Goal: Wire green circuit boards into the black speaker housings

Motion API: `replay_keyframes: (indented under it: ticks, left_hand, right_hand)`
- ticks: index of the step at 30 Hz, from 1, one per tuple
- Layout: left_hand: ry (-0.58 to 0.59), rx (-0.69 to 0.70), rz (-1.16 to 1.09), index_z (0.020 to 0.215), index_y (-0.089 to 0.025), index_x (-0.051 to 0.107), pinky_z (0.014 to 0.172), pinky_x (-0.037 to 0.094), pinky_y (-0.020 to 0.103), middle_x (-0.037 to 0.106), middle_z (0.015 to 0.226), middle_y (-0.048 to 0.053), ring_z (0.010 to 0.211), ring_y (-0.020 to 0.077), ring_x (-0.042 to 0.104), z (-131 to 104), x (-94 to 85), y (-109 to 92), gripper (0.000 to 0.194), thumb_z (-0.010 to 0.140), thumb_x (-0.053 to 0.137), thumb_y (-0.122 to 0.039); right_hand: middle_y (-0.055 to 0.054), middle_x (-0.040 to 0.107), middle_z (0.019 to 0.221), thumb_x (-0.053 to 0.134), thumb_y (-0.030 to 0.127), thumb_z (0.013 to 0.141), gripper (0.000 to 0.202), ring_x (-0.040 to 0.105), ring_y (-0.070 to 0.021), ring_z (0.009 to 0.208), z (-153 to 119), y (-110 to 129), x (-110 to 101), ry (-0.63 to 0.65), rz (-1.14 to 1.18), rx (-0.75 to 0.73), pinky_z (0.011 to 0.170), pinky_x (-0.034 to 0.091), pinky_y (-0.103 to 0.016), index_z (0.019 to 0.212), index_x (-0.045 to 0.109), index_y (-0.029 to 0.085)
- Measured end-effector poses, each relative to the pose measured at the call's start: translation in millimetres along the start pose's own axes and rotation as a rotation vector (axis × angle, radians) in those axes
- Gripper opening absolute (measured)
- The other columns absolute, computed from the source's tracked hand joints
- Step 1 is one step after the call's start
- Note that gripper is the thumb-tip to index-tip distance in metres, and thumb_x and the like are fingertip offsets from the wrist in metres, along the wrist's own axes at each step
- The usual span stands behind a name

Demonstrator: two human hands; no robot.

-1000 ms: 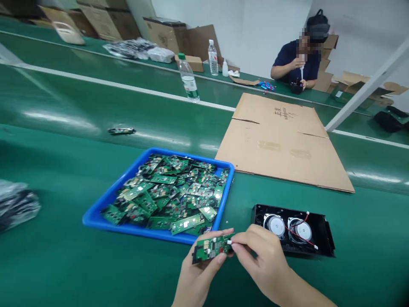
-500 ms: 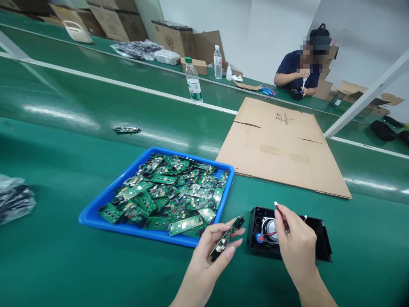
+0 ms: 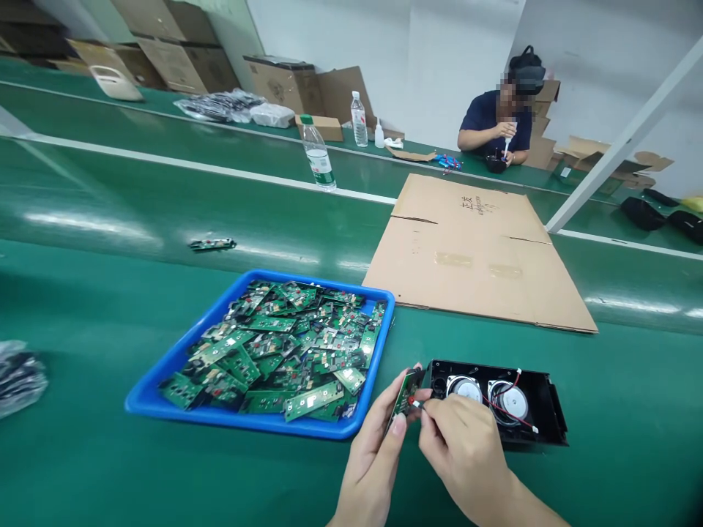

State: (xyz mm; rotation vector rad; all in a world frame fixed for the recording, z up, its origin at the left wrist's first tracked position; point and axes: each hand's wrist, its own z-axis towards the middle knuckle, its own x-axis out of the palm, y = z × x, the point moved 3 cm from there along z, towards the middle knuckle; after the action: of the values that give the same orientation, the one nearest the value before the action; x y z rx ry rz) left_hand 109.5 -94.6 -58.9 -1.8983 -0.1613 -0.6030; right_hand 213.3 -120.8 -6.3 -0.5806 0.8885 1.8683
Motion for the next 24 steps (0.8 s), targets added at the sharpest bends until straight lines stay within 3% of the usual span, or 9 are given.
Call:
replay_keyframes:
  ticks: [8,16,24]
  left_hand:
    - [0.01,-0.012,-0.023,0.113,-0.02,0.063,0.096,0.045,0.036,0.066,0.113,0.01,0.113,0.0295,0.053,0.1,2.0,-1.1,0.047,0.073,0.064,-0.045]
    - [0.067,-0.106,-0.16,0.104,-0.026,0.067,0.093,0.046,0.036,0.066,0.112,0.009,0.114,0.0296,0.053,2.2,6.1,-10.1,0.035,0.07,0.069,-0.037]
    - [0.147,-0.055,-0.045,0.103,-0.028,0.068,0.093,0.046,0.033,0.066,0.113,0.008,0.113,0.0281,0.054,-0.3,2.0,-10.4,0.038,0.067,0.071,-0.04]
  right_hand:
    - [0.001,0.046,0.05,0.037,0.007,0.087,0.031,0.039,-0.0128,0.048,0.0,2.2,-2.8,0.005,-0.116,-0.1,0.046,0.029,-0.028,0.062,0.052,0.017]
    - [0.0,0.049,0.051,0.039,0.006,0.087,0.024,0.041,-0.0129,0.048,-2.9,3.0,-2.5,-0.062,-0.074,-0.112,0.045,0.03,-0.027,0.077,0.059,0.013]
    - [-0.002,0.05,0.052,0.038,0.005,0.086,0.022,0.039,-0.0134,0.048,-5.8,3.0,-5.2,-0.053,-0.02,-0.15,0.044,0.029,-0.028,0.082,0.06,0.008]
